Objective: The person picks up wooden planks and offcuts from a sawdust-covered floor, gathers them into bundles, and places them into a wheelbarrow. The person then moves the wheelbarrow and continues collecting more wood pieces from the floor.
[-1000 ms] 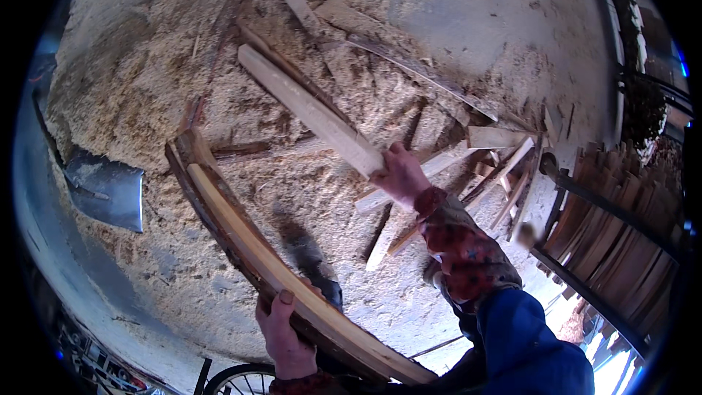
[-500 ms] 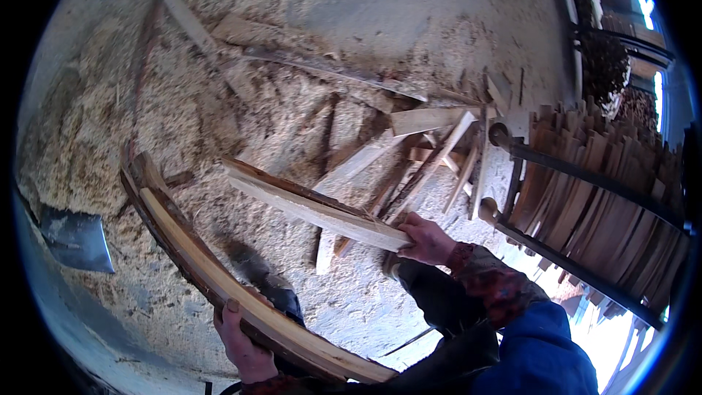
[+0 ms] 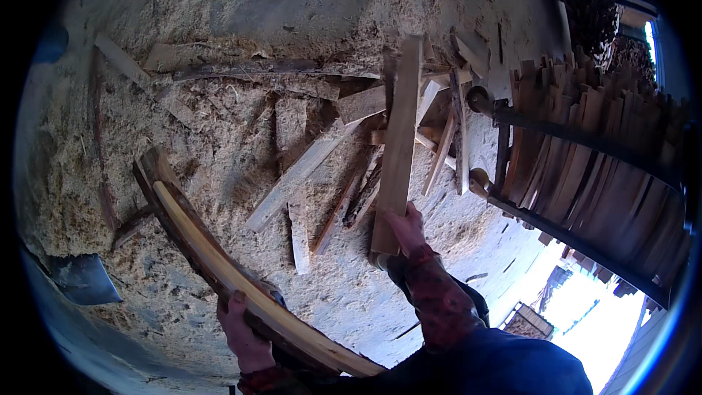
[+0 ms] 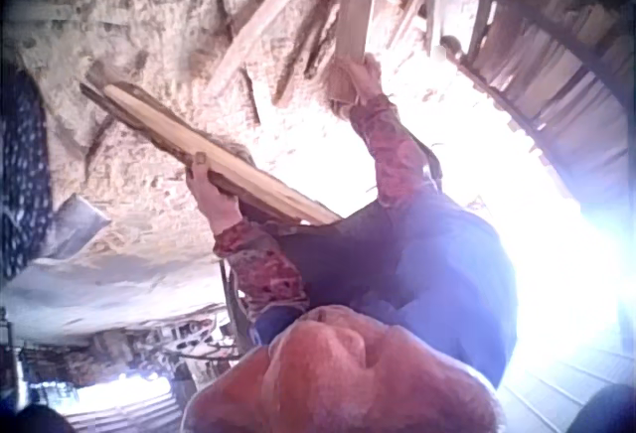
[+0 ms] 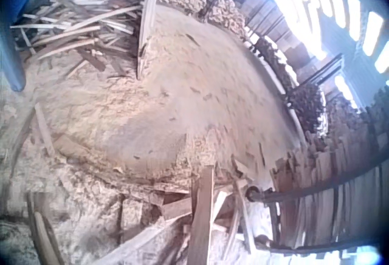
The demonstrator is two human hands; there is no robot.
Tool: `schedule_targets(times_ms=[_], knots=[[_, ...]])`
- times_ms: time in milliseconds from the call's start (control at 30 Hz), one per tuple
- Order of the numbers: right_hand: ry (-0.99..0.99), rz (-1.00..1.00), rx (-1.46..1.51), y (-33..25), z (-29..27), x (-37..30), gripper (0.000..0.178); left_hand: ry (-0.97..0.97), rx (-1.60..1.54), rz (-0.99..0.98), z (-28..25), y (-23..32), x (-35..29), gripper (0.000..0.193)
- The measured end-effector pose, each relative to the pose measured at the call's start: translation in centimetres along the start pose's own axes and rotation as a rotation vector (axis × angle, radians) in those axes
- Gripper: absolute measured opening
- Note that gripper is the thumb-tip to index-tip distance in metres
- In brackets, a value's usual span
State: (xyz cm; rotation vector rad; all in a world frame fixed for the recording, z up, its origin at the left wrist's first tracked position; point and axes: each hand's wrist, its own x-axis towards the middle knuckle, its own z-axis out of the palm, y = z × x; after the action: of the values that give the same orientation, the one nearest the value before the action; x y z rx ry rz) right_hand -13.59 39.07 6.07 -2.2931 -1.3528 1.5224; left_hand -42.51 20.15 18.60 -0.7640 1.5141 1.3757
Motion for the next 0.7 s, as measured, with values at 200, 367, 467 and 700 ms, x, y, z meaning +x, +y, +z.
schedule_targets(times_ms=[200,367,467,700], knots=[[0.039,0.01,-0.063,9.0,3.6,10.4,0.042,-0.005,0.015,-0.011,1.1,0.4,0.4,0.044],[0.086,-0.006,-0.061,9.5,4.4,11.1,0.056,-0.021,0.036,0.048,1.3,0.3,0.5,0.046],[0.071,0.042,0.044,7.7,4.8,10.2,0.06,-0.023,0.048,0.04,1.7,0.4,0.5,0.045],[-0.081,0.074,0.157,3.7,2.4,7.7,0.056,-0.08,0.094,0.005,1.8,-0.2,0.3,0.041]])
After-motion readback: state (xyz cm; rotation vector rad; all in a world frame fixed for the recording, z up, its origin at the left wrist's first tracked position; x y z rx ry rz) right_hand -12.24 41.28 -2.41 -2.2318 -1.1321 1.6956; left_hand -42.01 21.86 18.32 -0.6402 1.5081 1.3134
